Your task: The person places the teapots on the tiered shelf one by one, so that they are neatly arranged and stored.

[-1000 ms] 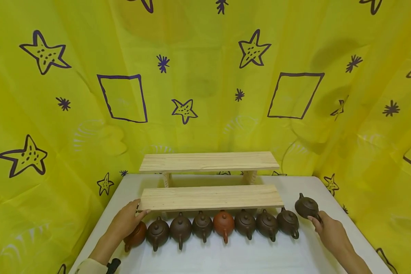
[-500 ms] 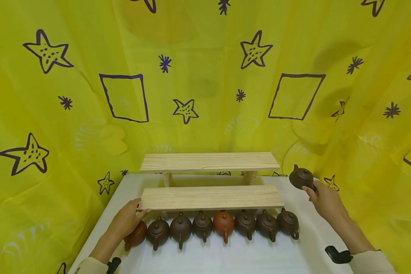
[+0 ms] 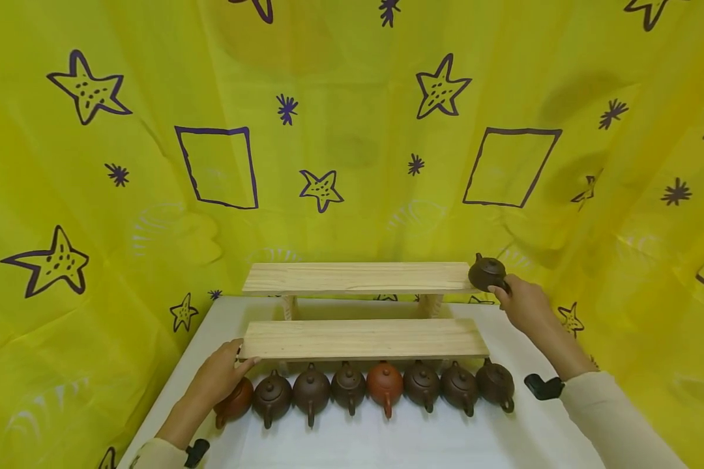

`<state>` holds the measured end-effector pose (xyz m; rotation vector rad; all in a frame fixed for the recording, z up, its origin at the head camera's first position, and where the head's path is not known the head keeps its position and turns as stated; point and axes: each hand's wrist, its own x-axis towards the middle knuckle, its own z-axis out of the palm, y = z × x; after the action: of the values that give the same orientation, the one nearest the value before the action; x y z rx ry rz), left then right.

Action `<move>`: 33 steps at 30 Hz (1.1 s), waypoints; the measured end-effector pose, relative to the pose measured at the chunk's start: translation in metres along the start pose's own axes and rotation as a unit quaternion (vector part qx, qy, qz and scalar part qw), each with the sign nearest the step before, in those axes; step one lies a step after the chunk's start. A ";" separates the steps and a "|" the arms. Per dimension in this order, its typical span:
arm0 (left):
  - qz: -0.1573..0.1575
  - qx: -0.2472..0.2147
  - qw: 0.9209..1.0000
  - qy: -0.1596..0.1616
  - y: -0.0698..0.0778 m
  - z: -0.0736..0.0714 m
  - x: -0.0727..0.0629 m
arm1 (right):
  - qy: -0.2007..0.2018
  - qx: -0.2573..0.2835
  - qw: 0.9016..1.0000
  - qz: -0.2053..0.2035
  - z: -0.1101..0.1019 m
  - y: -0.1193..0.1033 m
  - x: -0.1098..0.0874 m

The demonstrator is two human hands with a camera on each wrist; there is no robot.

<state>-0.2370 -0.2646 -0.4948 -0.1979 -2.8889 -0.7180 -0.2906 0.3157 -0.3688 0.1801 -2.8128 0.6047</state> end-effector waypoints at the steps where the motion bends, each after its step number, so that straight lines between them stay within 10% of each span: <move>1: -0.001 0.000 1.000 -0.001 0.001 0.000 0.000 | -0.001 -0.001 1.000 -0.002 0.002 -0.001 0.003; 33: -0.007 0.006 1.000 -0.006 -0.001 0.001 0.000 | -0.002 0.012 1.000 -0.002 0.036 -0.024 0.049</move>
<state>-0.2373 -0.2649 -0.4955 -0.1829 -2.9083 -0.7036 -0.3411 0.2754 -0.3774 0.1917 -2.8100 0.6376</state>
